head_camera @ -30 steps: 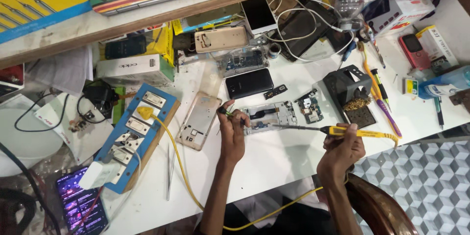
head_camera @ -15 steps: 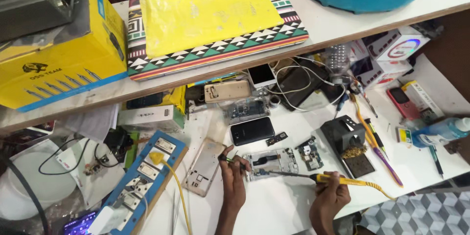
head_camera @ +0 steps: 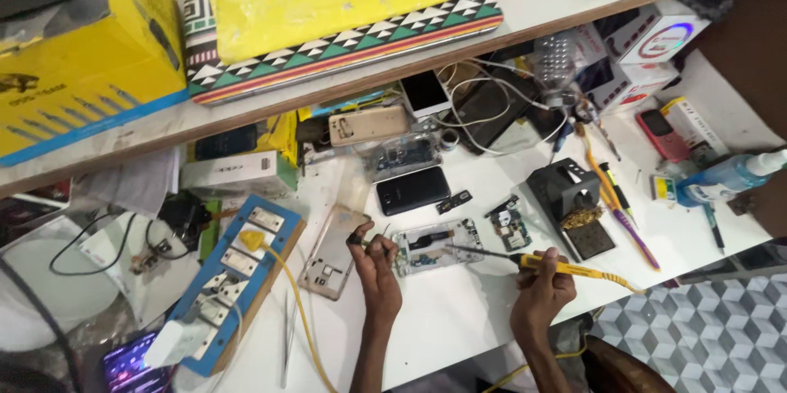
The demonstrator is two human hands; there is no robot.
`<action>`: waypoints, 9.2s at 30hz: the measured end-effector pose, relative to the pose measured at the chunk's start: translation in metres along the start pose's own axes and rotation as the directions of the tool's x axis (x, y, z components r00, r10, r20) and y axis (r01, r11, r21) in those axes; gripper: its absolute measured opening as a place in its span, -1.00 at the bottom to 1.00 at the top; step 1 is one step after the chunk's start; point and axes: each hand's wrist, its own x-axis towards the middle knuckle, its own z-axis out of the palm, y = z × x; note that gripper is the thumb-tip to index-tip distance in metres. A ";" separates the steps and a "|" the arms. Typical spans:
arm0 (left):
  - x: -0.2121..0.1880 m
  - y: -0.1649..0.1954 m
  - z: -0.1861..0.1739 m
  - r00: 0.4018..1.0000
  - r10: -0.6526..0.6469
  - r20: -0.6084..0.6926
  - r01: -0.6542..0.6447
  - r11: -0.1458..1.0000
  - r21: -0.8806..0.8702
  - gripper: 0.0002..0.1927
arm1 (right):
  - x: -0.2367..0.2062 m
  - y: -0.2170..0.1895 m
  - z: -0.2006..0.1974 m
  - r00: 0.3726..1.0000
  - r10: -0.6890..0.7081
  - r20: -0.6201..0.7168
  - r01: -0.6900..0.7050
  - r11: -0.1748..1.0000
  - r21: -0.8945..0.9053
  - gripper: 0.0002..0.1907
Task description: The person uses a soldering iron to work on a small electronic component held in the left hand. The person repeatedly applies the soldering iron to the component and then cleans the tip on a sponge. The person continues this process throughout the clip.
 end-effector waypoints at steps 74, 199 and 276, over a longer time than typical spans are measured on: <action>-0.008 0.020 -0.007 0.987 -0.062 0.151 0.068 0.997 -0.040 -0.52 | -0.030 0.011 -0.002 0.983 -0.154 0.101 0.160 0.986 -0.055 -0.65; -0.013 -0.004 -0.017 0.846 0.284 0.452 -0.461 0.816 0.349 -0.61 | -0.035 0.031 0.000 0.975 -0.192 0.112 0.210 0.960 -0.184 -0.66; -0.008 0.000 -0.004 0.925 0.055 0.377 -0.127 0.978 0.167 -0.60 | -0.020 0.015 0.006 0.980 -0.196 0.036 0.199 0.959 -0.203 -0.70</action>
